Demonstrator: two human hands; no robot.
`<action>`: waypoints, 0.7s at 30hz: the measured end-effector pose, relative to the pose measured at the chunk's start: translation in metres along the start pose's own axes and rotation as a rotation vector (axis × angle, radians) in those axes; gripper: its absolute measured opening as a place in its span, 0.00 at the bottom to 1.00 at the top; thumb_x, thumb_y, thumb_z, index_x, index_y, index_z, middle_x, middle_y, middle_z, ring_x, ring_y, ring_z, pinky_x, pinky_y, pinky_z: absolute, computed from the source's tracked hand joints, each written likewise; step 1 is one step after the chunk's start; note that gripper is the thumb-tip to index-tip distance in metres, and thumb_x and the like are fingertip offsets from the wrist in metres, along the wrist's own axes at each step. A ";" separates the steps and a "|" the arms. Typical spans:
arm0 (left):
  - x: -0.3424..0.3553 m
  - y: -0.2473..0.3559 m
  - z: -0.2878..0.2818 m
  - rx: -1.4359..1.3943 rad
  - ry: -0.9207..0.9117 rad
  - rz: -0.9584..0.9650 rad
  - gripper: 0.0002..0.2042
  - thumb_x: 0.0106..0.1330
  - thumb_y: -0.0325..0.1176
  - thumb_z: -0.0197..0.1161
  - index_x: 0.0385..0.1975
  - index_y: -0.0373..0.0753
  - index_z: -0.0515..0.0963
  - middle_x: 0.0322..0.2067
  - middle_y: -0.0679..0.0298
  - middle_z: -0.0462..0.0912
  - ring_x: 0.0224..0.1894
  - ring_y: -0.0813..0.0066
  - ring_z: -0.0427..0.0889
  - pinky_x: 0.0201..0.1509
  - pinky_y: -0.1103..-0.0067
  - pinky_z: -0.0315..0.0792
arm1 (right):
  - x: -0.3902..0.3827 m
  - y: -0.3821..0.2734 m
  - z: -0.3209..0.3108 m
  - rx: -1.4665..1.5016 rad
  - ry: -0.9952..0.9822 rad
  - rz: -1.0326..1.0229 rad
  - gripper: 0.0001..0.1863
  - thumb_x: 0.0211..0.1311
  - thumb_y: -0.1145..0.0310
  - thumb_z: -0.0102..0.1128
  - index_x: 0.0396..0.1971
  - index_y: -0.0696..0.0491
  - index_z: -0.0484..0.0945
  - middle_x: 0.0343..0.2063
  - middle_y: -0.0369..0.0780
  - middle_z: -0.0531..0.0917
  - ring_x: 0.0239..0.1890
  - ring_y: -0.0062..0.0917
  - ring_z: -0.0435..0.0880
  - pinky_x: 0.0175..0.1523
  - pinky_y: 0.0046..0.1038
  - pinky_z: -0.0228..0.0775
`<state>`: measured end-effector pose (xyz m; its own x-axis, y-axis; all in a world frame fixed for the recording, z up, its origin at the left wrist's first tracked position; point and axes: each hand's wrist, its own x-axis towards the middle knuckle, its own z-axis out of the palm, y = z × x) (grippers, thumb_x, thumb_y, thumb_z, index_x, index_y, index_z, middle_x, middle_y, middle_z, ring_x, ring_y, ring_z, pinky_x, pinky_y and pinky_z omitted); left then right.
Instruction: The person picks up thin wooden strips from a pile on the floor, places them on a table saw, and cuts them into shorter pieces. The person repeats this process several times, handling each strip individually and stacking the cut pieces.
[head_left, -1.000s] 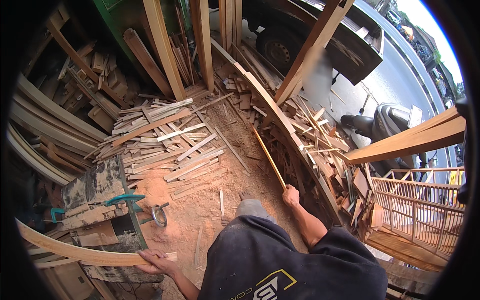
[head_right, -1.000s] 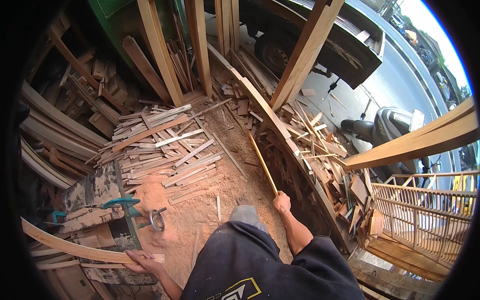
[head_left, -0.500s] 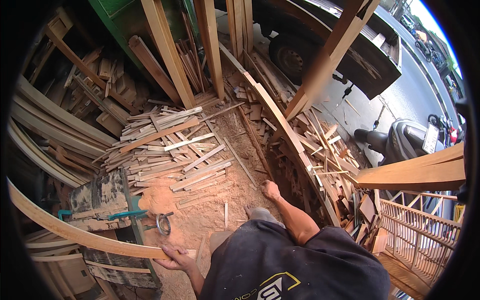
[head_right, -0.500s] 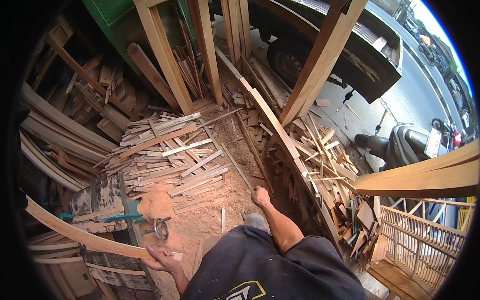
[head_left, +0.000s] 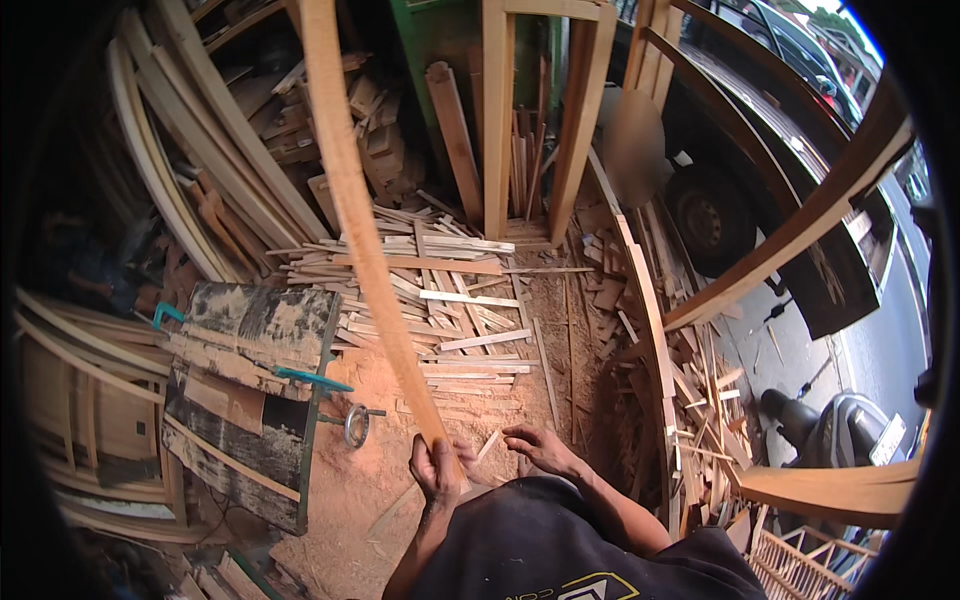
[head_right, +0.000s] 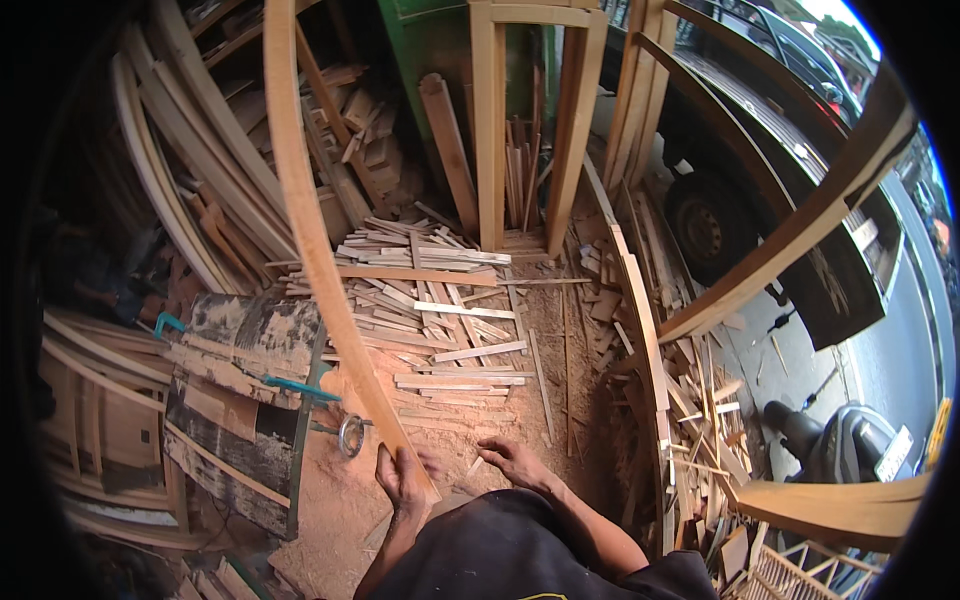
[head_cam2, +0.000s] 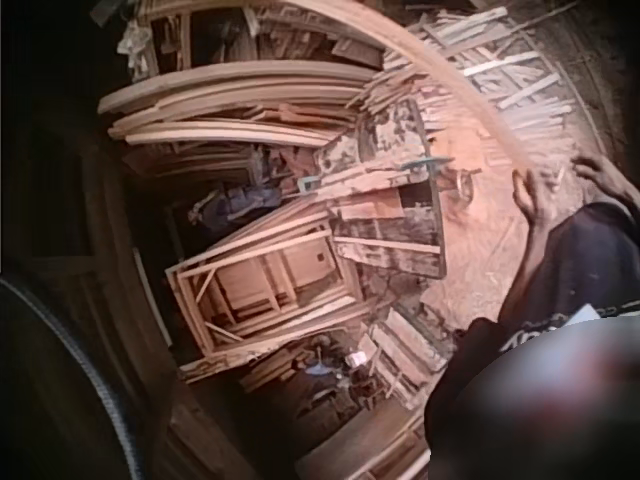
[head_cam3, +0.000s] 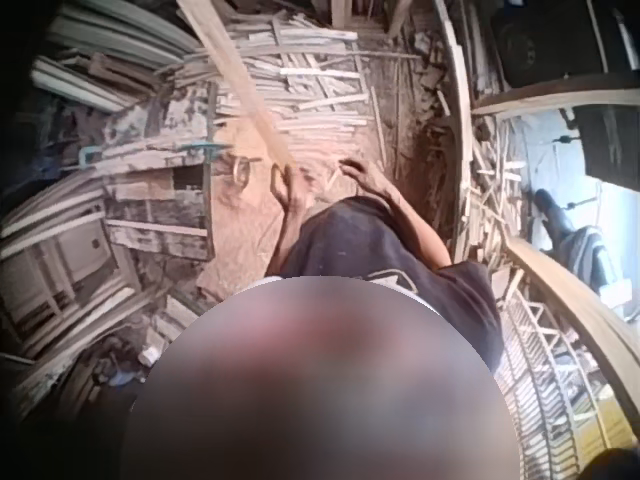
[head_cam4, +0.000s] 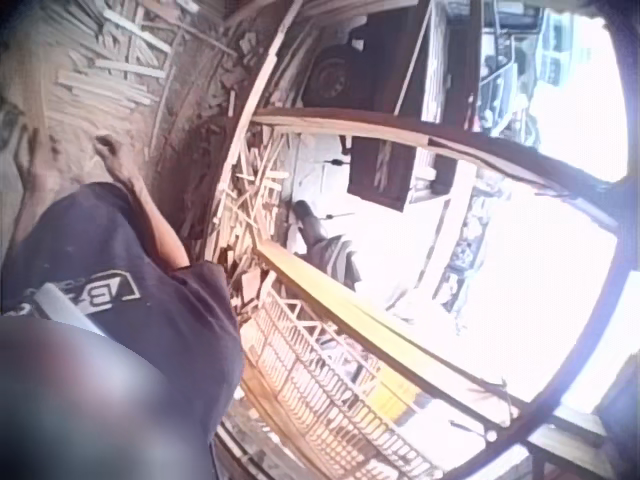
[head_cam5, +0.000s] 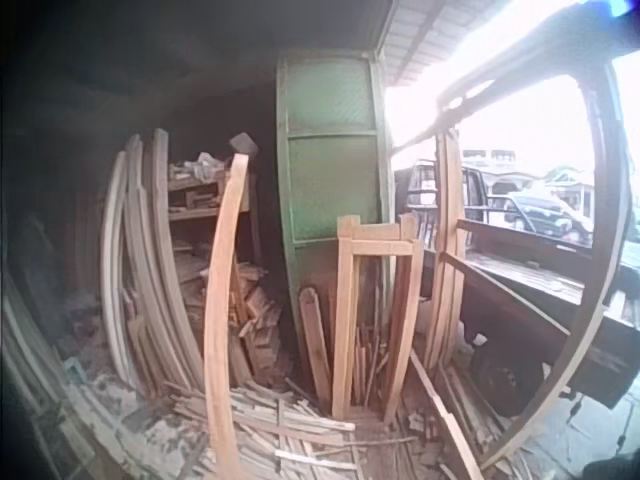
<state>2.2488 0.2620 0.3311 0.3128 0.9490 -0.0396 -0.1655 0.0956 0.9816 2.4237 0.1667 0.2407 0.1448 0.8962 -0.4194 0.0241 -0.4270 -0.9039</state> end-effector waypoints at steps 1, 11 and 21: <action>0.013 0.005 -0.002 0.024 -0.043 0.066 0.13 0.74 0.40 0.50 0.40 0.34 0.68 0.24 0.63 0.74 0.21 0.79 0.72 0.27 0.81 0.69 | 0.001 -0.028 0.008 0.085 -0.024 -0.070 0.23 0.70 0.57 0.56 0.57 0.58 0.73 0.50 0.45 0.81 0.55 0.29 0.79 0.60 0.30 0.69; 0.064 0.034 -0.038 0.198 0.063 0.036 0.17 0.75 0.44 0.48 0.31 0.36 0.70 0.23 0.71 0.66 0.28 0.83 0.61 0.31 0.82 0.60 | 0.013 -0.158 0.090 0.116 0.253 -0.191 0.11 0.71 0.67 0.54 0.41 0.61 0.76 0.28 0.37 0.81 0.29 0.18 0.79 0.37 0.23 0.74; 0.040 0.024 -0.074 0.325 -0.118 -0.116 0.20 0.76 0.48 0.44 0.32 0.36 0.70 0.19 0.66 0.75 0.14 0.77 0.77 0.16 0.81 0.68 | -0.031 -0.171 0.025 -0.676 0.770 -0.500 0.04 0.63 0.76 0.56 0.36 0.55 0.78 0.30 0.47 0.82 0.35 0.43 0.83 0.39 0.38 0.74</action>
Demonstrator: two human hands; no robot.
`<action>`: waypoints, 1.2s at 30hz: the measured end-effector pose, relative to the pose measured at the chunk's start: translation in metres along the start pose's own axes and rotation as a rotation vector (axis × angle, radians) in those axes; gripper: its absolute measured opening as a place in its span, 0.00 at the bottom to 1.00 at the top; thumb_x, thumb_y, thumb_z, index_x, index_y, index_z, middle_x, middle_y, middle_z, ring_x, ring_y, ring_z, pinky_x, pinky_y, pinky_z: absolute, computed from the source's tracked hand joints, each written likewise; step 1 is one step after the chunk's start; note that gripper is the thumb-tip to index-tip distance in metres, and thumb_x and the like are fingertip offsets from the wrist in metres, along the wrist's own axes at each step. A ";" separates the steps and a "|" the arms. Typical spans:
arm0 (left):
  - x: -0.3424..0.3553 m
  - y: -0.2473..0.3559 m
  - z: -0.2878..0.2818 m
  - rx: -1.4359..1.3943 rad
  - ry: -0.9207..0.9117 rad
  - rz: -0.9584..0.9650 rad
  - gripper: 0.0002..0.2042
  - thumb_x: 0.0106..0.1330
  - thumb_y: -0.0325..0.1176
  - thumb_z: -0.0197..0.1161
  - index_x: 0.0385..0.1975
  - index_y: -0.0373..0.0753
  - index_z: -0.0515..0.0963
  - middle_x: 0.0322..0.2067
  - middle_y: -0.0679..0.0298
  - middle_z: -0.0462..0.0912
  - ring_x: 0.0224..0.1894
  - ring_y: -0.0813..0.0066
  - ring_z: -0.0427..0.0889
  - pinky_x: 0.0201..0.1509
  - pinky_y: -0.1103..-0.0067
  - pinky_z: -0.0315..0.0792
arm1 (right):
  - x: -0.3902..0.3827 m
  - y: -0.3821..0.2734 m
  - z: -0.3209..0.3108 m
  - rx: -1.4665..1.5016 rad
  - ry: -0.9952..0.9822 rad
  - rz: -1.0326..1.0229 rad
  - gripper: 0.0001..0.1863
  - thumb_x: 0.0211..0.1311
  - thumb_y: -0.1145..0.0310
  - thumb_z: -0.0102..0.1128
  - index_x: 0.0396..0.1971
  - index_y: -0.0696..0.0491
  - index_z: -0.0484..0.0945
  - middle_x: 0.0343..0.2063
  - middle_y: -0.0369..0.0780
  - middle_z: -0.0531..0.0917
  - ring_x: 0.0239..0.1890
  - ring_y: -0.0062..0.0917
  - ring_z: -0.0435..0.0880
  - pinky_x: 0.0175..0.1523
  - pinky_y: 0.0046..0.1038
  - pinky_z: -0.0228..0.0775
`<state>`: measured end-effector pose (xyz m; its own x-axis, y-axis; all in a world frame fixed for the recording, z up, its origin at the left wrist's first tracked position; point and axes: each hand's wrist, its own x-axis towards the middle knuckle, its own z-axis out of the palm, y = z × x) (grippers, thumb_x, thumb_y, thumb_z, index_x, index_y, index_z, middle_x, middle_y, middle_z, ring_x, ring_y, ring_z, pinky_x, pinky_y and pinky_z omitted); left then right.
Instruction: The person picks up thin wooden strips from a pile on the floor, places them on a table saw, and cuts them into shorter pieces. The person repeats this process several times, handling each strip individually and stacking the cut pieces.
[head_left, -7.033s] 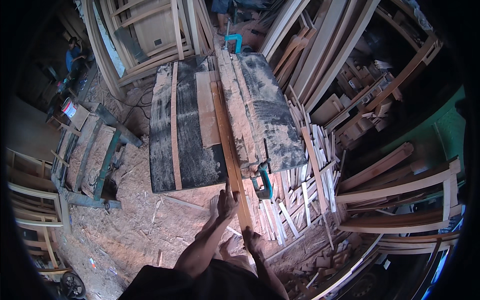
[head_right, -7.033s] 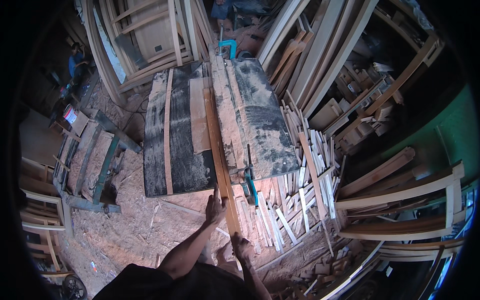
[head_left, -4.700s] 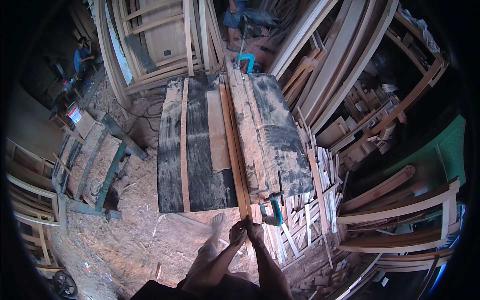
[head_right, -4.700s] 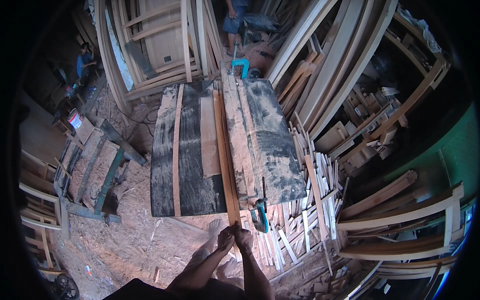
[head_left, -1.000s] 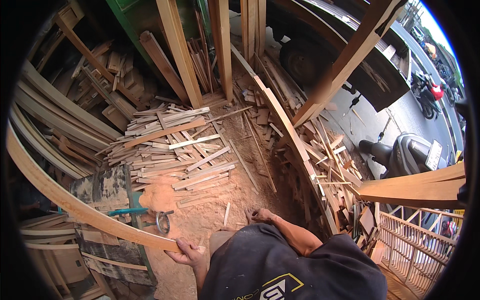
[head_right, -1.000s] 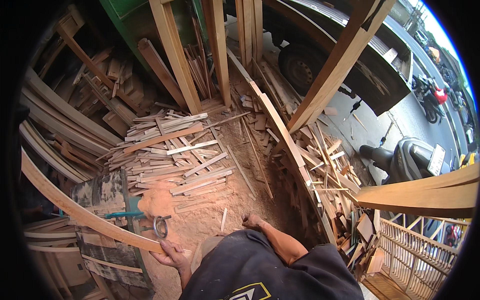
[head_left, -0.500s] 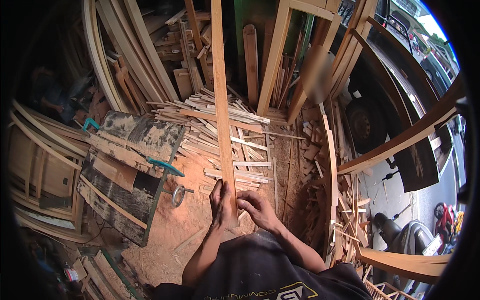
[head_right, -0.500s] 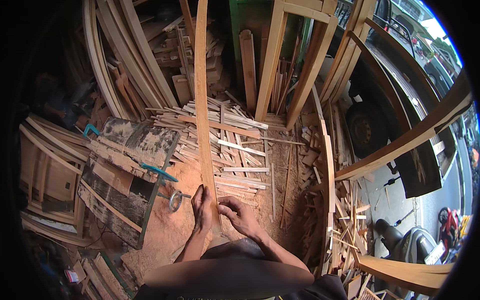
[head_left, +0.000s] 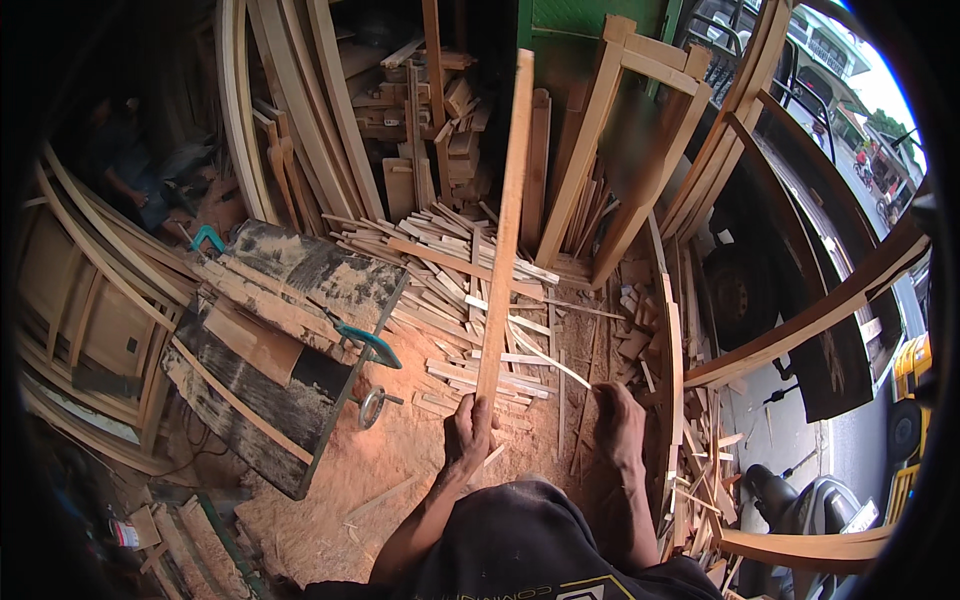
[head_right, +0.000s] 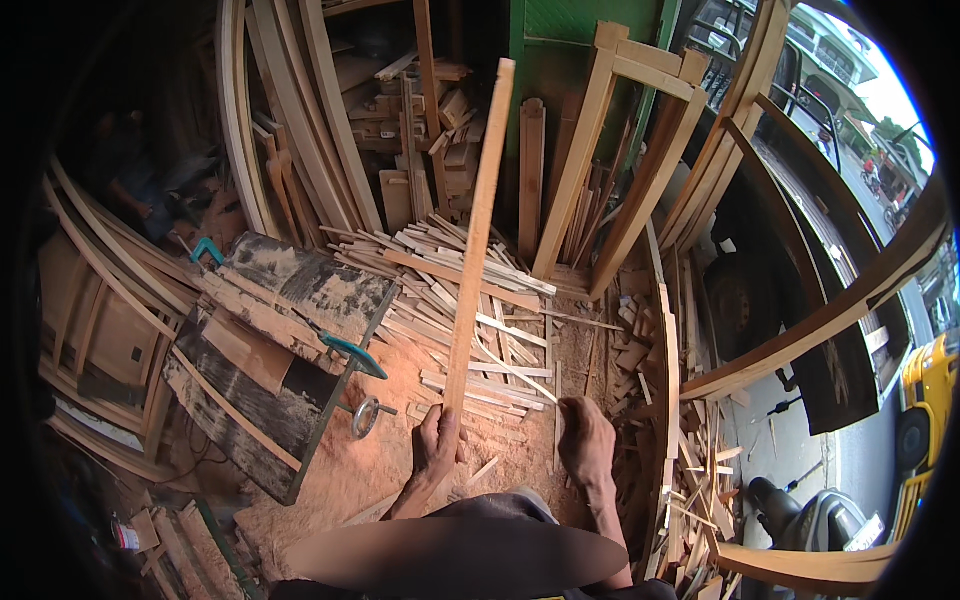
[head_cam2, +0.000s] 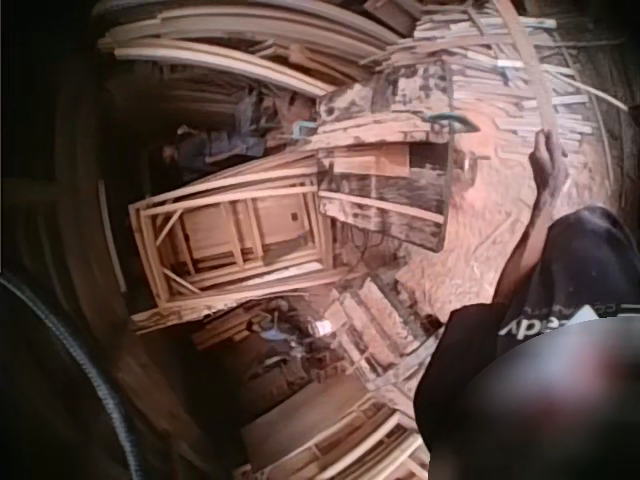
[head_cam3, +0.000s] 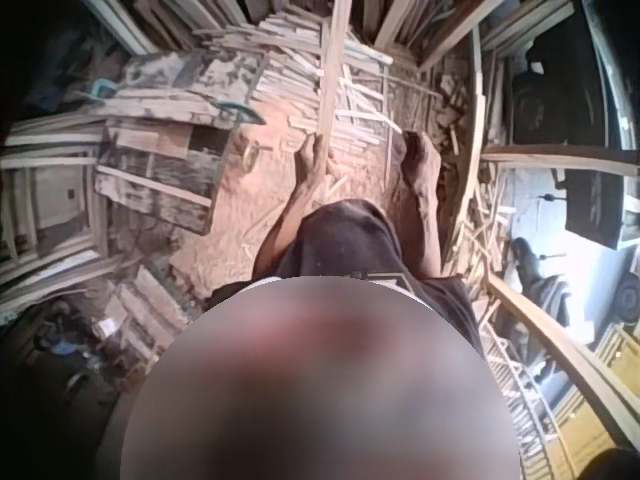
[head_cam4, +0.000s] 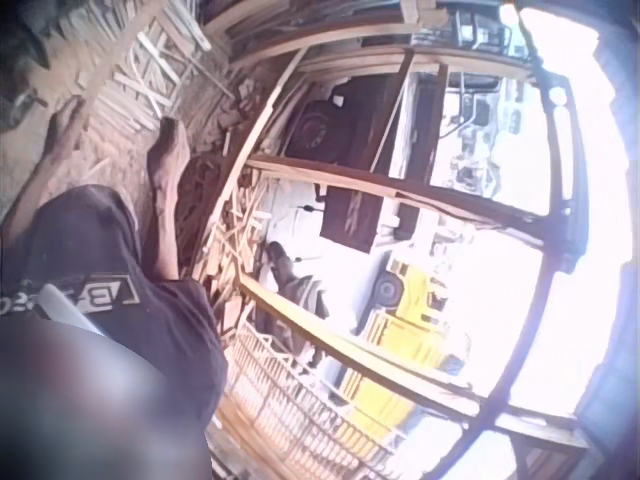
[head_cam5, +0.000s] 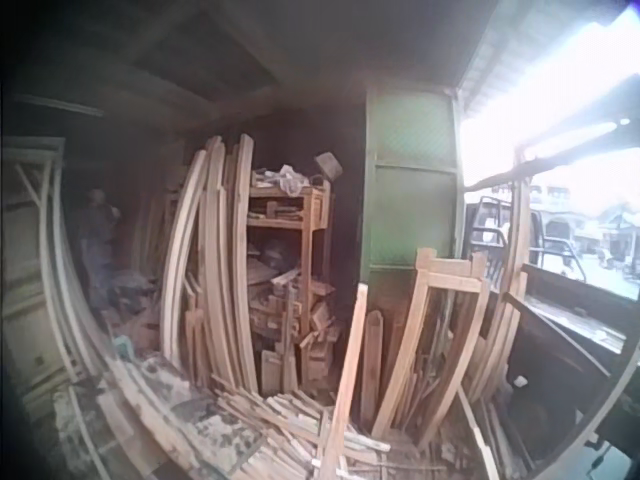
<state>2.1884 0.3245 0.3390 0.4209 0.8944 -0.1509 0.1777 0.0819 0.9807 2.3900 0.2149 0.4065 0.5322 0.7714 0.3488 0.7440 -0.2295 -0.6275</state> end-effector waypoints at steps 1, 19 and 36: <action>-0.003 -0.002 -0.003 0.030 -0.031 0.044 0.20 0.76 0.48 0.44 0.32 0.36 0.70 0.19 0.66 0.75 0.14 0.78 0.77 0.16 0.81 0.68 | 0.000 0.010 -0.015 -0.029 0.047 -0.018 0.04 0.62 0.76 0.57 0.36 0.54 0.78 0.30 0.45 0.82 0.34 0.41 0.83 0.38 0.36 0.75; -0.001 0.007 -0.077 0.076 0.423 0.358 0.20 0.74 0.42 0.50 0.58 0.33 0.69 0.28 0.67 0.73 0.28 0.83 0.70 0.32 0.84 0.65 | -0.150 0.229 -0.066 -0.003 -0.012 0.890 0.25 0.63 0.59 0.61 0.50 0.66 0.76 0.36 0.46 0.84 0.36 0.28 0.80 0.45 0.28 0.72; -0.037 -0.033 -0.045 -0.098 0.570 0.165 0.25 0.65 0.35 0.65 0.52 0.33 0.57 0.44 0.51 0.74 0.44 0.63 0.77 0.47 0.68 0.73 | -0.058 -0.066 0.144 0.381 -0.984 -0.058 0.19 0.61 0.63 0.63 0.43 0.61 0.71 0.27 0.46 0.83 0.31 0.34 0.85 0.40 0.32 0.74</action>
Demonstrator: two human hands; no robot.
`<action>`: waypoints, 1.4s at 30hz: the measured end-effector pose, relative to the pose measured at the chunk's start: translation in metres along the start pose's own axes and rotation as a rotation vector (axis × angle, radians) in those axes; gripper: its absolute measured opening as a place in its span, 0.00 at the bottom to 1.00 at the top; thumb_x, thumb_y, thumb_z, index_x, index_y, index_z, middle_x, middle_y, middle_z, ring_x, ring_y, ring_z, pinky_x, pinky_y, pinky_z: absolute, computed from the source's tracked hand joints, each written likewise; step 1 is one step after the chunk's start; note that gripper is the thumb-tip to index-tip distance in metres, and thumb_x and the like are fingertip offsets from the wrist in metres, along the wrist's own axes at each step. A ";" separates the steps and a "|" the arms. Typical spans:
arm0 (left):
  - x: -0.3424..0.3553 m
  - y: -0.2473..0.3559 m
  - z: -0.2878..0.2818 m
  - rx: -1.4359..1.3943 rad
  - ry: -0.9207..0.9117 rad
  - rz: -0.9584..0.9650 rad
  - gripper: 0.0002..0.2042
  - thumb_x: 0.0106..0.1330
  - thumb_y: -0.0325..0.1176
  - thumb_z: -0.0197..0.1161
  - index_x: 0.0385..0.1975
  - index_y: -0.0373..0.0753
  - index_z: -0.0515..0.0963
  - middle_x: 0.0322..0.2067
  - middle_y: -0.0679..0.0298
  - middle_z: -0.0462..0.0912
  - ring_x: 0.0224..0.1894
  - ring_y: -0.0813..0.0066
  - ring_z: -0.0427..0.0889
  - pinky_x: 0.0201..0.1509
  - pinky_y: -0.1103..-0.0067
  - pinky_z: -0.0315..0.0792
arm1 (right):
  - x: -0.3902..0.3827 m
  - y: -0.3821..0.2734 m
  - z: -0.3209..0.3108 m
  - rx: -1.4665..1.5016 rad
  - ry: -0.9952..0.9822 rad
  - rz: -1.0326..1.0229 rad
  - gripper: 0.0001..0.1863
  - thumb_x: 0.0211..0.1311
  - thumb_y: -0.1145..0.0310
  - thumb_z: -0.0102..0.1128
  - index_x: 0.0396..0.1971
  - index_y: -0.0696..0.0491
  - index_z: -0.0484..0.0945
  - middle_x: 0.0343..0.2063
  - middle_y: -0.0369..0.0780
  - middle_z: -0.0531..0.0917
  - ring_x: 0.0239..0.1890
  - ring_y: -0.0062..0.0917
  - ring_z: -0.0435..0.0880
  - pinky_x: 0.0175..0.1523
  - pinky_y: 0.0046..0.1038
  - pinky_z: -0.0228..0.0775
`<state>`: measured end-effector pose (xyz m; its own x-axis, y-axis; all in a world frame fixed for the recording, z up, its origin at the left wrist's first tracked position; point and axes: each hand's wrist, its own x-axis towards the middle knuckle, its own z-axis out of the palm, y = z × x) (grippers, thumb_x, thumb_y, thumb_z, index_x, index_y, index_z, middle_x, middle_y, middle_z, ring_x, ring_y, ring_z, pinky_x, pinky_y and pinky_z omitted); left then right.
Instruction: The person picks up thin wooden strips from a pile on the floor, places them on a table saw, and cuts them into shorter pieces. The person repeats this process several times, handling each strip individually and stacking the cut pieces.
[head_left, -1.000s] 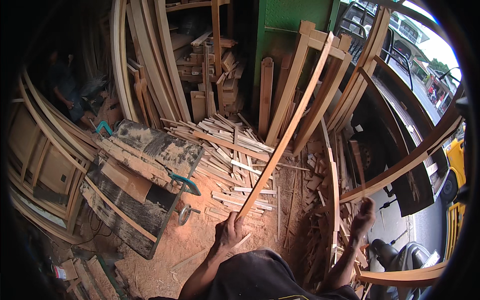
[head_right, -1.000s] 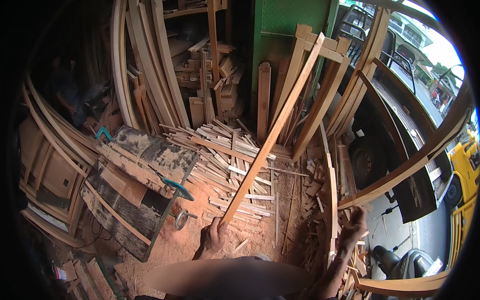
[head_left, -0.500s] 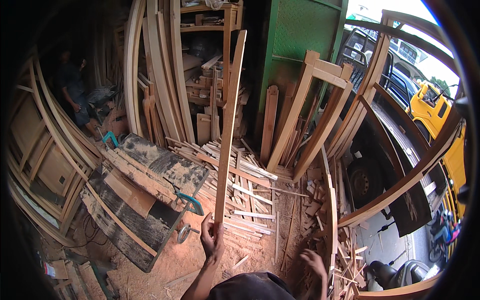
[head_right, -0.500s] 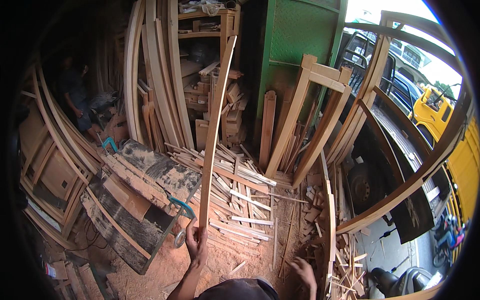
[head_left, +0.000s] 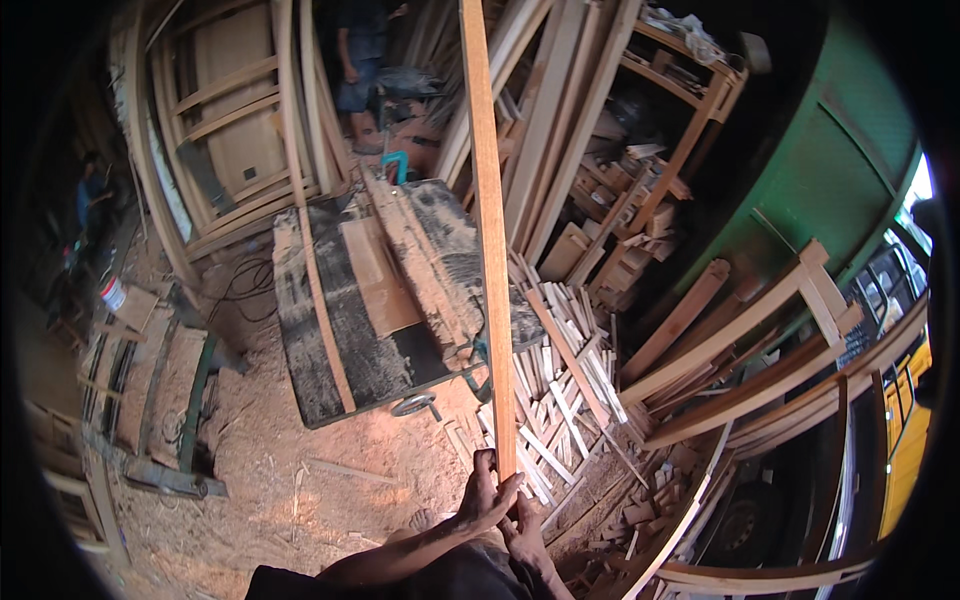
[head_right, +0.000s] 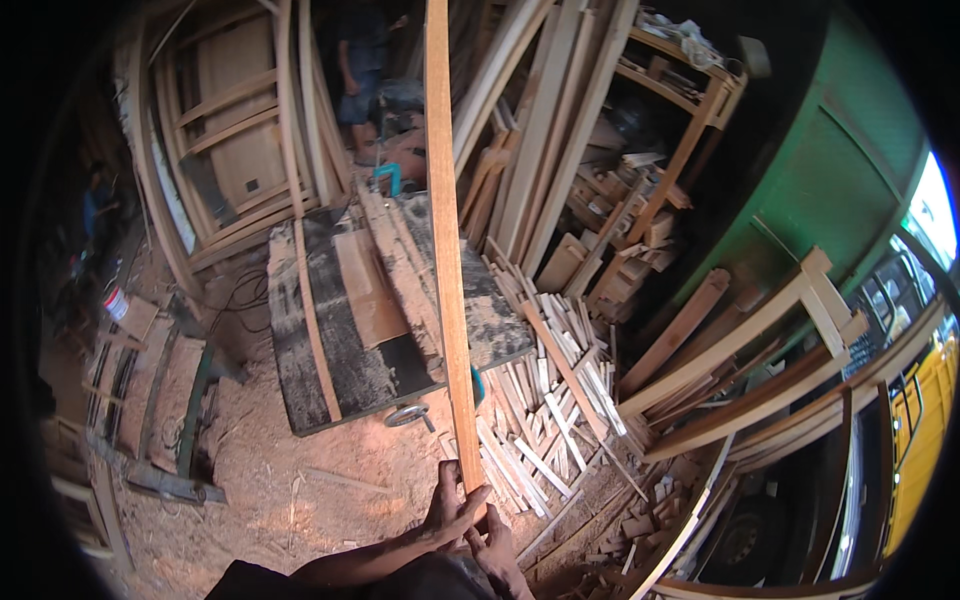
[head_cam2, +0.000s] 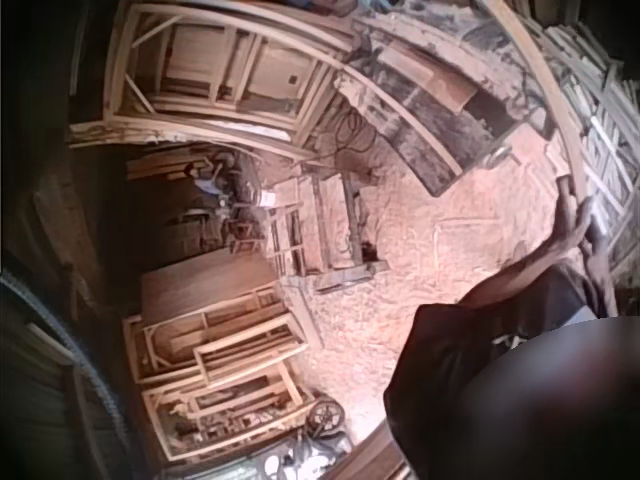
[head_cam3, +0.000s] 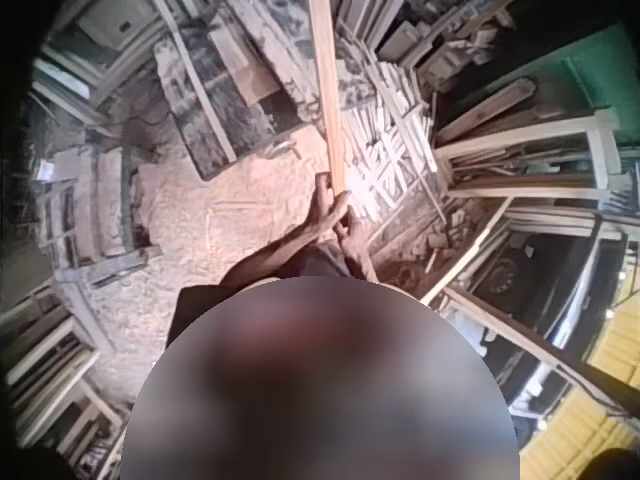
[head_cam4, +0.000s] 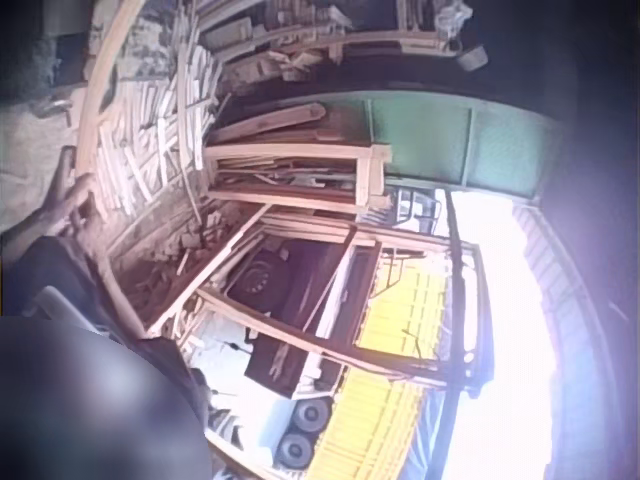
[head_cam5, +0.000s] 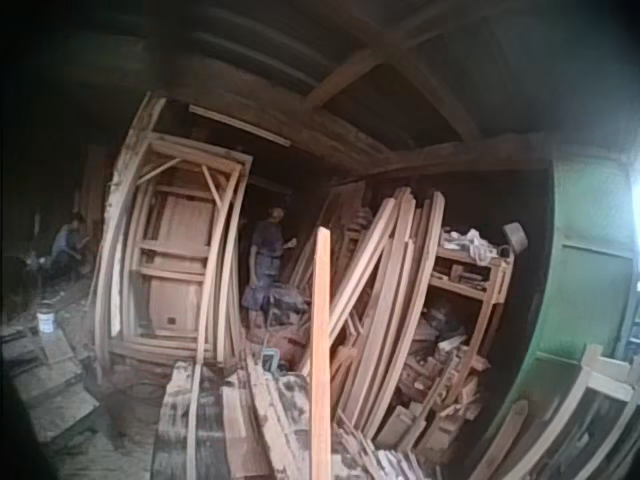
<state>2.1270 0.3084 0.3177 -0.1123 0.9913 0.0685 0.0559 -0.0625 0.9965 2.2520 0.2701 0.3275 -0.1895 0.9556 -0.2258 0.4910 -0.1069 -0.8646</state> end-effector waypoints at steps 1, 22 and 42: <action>-0.003 -0.005 -0.005 -0.044 -0.042 -0.044 0.26 0.65 0.37 0.65 0.52 0.32 0.57 0.44 0.49 0.76 0.45 0.60 0.79 0.47 0.65 0.74 | 0.001 0.004 -0.003 -0.032 0.009 -0.084 0.15 0.62 0.65 0.60 0.43 0.59 0.71 0.26 0.47 0.83 0.30 0.39 0.85 0.36 0.36 0.76; 0.017 -0.207 0.024 0.681 0.477 -0.134 0.34 0.63 0.36 0.65 0.66 0.32 0.57 0.65 0.43 0.61 0.65 0.45 0.64 0.68 0.63 0.61 | -0.086 0.230 -0.054 -0.457 -0.063 0.056 0.23 0.62 0.57 0.61 0.54 0.51 0.71 0.25 0.44 0.81 0.28 0.46 0.83 0.33 0.44 0.74; 0.102 -0.215 0.008 1.146 0.111 -0.217 0.30 0.67 0.38 0.53 0.68 0.35 0.56 0.72 0.54 0.51 0.75 0.53 0.45 0.69 0.40 0.31 | -0.049 0.223 -0.031 -0.496 -0.129 0.021 0.24 0.64 0.57 0.59 0.57 0.47 0.69 0.26 0.45 0.81 0.28 0.47 0.82 0.33 0.45 0.74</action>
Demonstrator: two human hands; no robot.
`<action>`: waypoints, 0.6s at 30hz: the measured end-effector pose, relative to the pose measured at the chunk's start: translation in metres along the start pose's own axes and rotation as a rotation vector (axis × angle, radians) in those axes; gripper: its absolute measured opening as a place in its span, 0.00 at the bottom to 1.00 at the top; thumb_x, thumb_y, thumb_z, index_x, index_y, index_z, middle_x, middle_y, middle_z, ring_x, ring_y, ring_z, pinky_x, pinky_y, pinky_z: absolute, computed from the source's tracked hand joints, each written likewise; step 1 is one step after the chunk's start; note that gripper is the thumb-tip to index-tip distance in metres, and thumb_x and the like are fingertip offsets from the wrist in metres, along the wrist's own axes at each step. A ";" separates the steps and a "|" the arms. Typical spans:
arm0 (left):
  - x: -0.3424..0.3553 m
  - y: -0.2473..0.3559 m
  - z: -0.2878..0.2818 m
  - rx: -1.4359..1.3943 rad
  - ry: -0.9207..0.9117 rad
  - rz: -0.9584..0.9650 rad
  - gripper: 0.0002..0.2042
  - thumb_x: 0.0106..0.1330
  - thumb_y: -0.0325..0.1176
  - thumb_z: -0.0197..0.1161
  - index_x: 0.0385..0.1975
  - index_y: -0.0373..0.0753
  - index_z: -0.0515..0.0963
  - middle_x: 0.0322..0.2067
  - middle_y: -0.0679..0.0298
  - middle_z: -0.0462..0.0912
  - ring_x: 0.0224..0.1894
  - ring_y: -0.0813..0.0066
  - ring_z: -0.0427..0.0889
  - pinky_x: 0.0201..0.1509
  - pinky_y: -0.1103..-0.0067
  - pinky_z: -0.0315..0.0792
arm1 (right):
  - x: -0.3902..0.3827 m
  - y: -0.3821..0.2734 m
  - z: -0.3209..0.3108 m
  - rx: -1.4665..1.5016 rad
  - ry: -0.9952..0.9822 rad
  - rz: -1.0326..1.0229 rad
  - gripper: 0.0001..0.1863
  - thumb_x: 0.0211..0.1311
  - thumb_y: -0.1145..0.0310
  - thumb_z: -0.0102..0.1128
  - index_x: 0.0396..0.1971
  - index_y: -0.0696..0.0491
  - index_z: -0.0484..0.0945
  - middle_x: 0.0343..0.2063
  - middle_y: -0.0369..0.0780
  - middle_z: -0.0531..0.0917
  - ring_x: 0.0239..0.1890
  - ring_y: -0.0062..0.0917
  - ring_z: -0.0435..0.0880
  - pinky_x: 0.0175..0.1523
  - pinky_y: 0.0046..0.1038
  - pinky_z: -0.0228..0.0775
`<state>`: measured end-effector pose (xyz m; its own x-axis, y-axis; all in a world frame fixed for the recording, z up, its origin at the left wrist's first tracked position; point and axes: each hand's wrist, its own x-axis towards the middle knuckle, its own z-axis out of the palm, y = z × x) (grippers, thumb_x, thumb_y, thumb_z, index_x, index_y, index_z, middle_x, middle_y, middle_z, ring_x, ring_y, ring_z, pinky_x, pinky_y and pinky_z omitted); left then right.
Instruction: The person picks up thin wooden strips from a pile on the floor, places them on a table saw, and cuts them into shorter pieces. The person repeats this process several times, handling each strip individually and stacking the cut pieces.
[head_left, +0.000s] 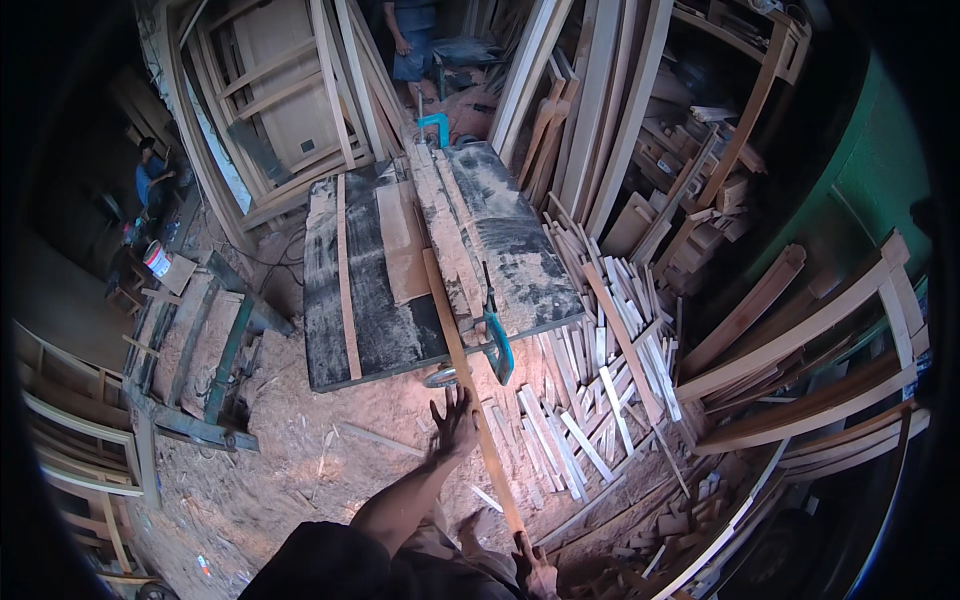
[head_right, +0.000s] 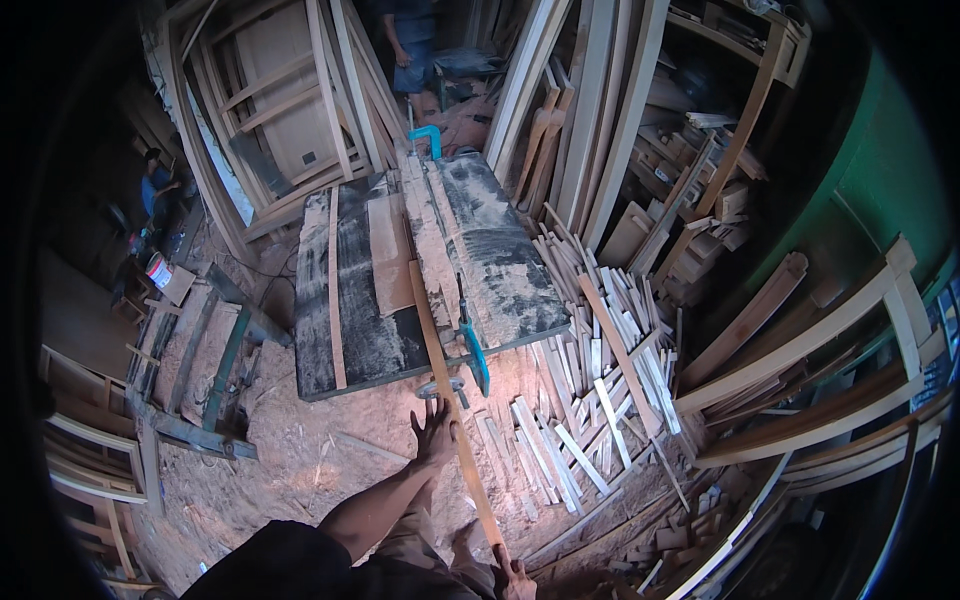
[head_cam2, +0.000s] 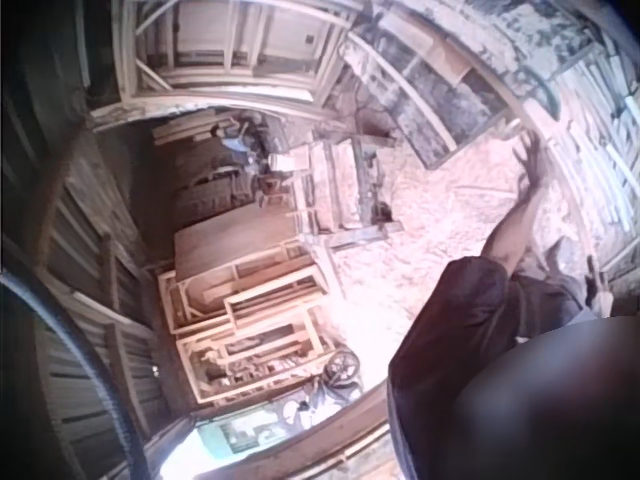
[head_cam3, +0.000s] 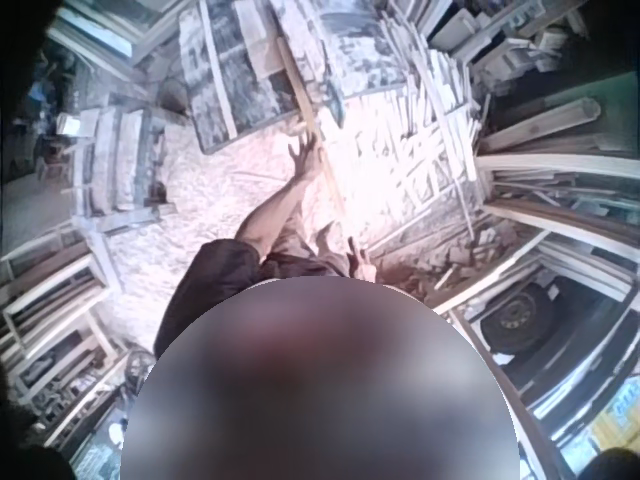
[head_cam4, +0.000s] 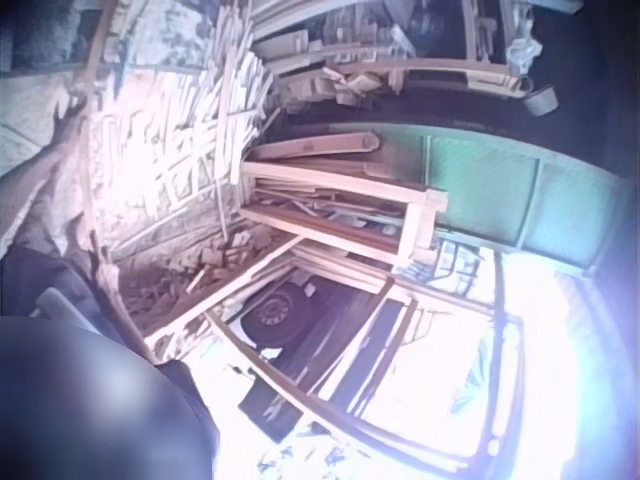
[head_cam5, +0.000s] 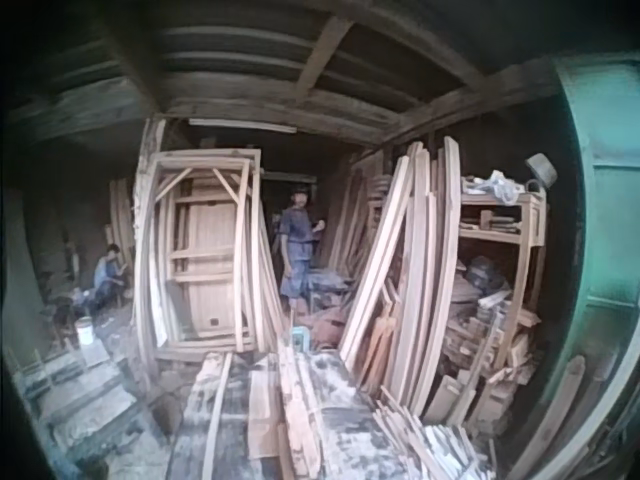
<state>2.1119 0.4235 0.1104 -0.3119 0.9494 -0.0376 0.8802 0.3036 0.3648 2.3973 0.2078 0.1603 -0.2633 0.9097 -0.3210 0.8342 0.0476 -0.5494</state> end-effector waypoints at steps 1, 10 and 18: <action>0.003 -0.001 0.000 -0.010 0.017 0.011 0.30 0.67 0.38 0.54 0.68 0.35 0.56 0.72 0.54 0.51 0.75 0.54 0.45 0.69 0.40 0.31 | 0.003 -0.001 0.000 -0.003 -0.001 -0.005 0.24 0.64 0.57 0.59 0.57 0.47 0.69 0.26 0.45 0.81 0.28 0.47 0.82 0.33 0.45 0.74; 0.015 -0.001 -0.001 -0.049 0.065 0.036 0.32 0.66 0.36 0.56 0.68 0.34 0.55 0.71 0.51 0.52 0.75 0.58 0.46 0.69 0.41 0.30 | 0.023 -0.008 -0.006 -0.036 -0.026 -0.021 0.24 0.64 0.58 0.58 0.59 0.45 0.69 0.27 0.45 0.80 0.28 0.48 0.82 0.33 0.45 0.74; 0.027 -0.006 -0.001 -0.003 0.073 0.054 0.34 0.65 0.36 0.57 0.69 0.34 0.53 0.72 0.51 0.51 0.75 0.59 0.45 0.70 0.42 0.28 | 0.040 -0.015 -0.006 -0.044 -0.034 -0.011 0.24 0.65 0.58 0.57 0.60 0.44 0.68 0.27 0.46 0.80 0.28 0.49 0.82 0.33 0.46 0.74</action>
<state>2.0974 0.4470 0.1079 -0.2893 0.9559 0.0503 0.8955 0.2517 0.3671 2.3778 0.2457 0.1606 -0.2885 0.8947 -0.3410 0.8515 0.0769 -0.5186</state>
